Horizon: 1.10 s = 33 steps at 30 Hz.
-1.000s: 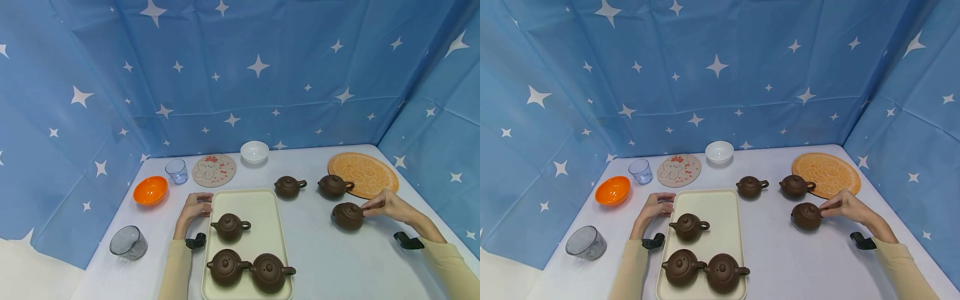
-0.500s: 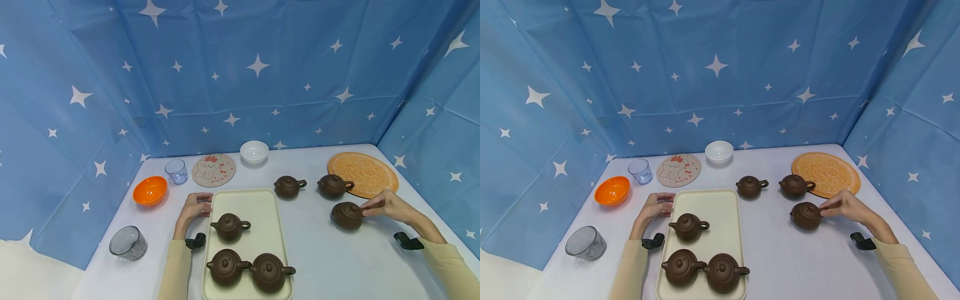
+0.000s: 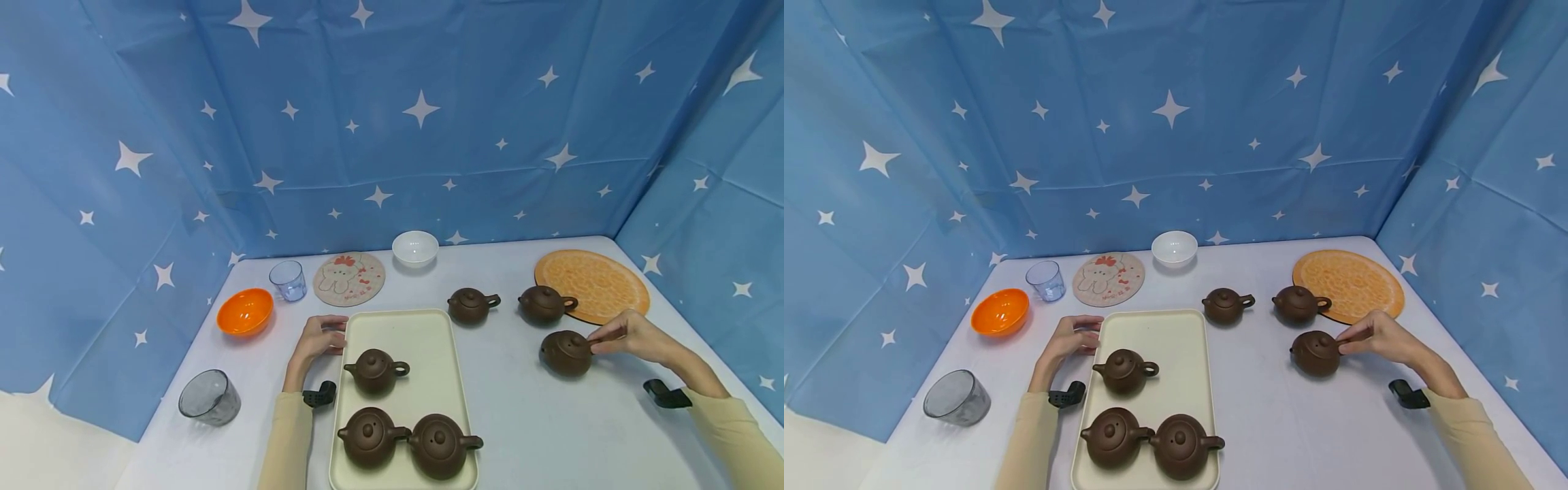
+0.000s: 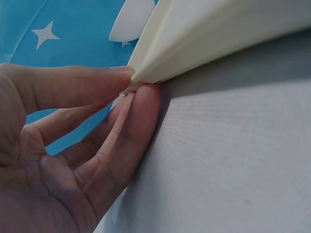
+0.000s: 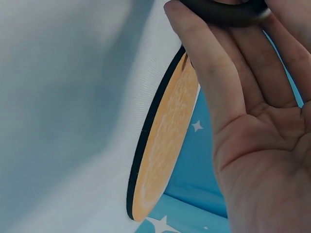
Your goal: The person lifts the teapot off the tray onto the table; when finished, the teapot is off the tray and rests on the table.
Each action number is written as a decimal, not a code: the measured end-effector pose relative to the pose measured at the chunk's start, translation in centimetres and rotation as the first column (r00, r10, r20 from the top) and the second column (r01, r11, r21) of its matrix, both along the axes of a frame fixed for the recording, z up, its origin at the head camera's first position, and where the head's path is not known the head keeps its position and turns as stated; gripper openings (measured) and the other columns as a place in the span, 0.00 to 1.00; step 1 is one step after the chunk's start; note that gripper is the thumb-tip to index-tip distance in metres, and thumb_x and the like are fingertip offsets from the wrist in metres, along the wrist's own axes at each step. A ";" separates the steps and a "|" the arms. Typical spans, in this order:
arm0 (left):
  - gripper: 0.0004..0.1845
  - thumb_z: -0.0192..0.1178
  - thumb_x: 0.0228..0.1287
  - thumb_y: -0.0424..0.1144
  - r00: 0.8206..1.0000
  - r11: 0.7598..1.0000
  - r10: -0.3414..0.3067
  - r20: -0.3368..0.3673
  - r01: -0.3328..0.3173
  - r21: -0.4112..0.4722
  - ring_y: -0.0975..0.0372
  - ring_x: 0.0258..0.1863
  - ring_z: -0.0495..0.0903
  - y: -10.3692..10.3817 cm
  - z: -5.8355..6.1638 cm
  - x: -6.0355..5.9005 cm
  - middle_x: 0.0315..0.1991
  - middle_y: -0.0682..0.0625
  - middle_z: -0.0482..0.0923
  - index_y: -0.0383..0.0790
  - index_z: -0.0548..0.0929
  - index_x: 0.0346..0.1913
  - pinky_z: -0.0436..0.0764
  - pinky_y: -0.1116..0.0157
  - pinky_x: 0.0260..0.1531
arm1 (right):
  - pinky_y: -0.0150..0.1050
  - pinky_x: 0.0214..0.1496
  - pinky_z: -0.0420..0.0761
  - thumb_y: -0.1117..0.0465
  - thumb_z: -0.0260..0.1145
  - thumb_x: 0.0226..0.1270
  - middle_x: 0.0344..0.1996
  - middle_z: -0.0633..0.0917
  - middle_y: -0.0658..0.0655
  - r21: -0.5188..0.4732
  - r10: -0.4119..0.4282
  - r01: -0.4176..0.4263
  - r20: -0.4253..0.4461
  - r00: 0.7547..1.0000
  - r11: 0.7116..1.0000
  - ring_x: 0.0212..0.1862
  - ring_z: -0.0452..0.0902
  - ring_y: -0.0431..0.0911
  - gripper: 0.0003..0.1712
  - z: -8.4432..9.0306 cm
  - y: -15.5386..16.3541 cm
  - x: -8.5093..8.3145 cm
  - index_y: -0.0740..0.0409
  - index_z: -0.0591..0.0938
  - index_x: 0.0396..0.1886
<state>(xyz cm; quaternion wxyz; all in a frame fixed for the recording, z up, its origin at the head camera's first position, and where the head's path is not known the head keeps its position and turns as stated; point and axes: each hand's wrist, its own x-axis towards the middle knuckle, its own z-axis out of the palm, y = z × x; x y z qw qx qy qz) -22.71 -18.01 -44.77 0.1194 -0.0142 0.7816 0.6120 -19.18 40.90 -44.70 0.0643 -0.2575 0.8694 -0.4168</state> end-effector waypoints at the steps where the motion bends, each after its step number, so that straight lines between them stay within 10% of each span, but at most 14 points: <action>1: 0.29 0.56 0.44 0.15 1.000 1.000 -0.002 -0.003 0.002 0.002 0.59 0.28 0.81 0.0 0.1 0.1 0.48 0.26 0.74 0.18 0.73 0.57 0.87 0.59 0.28 | 0.29 0.23 0.74 0.74 0.69 0.53 0.30 0.89 0.48 0.011 -0.002 0.002 0.002 1.000 1.000 0.27 0.75 0.32 0.07 0.1 0.0 0.0 0.68 0.87 0.34; 8: 0.30 0.59 0.43 0.15 0.999 0.999 0.039 -0.006 -0.039 -0.004 0.60 0.27 0.81 -0.5 -2.4 -1.2 0.46 0.32 0.78 0.23 0.76 0.56 0.87 0.61 0.25 | 0.27 0.31 0.81 0.73 0.70 0.53 0.33 0.89 0.50 0.048 -0.010 0.012 -0.055 0.998 0.999 0.34 0.83 0.35 0.10 1.4 -0.5 -0.5 0.71 0.86 0.38; 24: 0.27 0.57 0.41 0.17 0.997 0.999 0.018 -0.074 -0.015 0.036 0.59 0.26 0.81 -0.6 -2.4 -0.7 0.38 0.39 0.80 0.23 0.79 0.52 0.86 0.62 0.23 | 0.28 0.35 0.83 0.64 0.73 0.55 0.37 0.88 0.57 0.089 -0.042 0.049 -0.086 0.995 0.995 0.38 0.84 0.36 0.13 5.1 -6.6 -1.2 0.63 0.87 0.41; 33: 0.29 0.57 0.42 0.15 0.998 0.998 0.056 -0.012 -0.056 0.008 0.59 0.27 0.80 -0.5 -2.7 -1.2 0.43 0.34 0.78 0.23 0.77 0.55 0.86 0.62 0.24 | 0.31 0.41 0.85 0.63 0.71 0.57 0.39 0.87 0.64 0.018 0.066 -0.067 0.029 0.997 0.998 0.40 0.85 0.39 0.15 4.9 -12.9 -3.0 0.67 0.86 0.42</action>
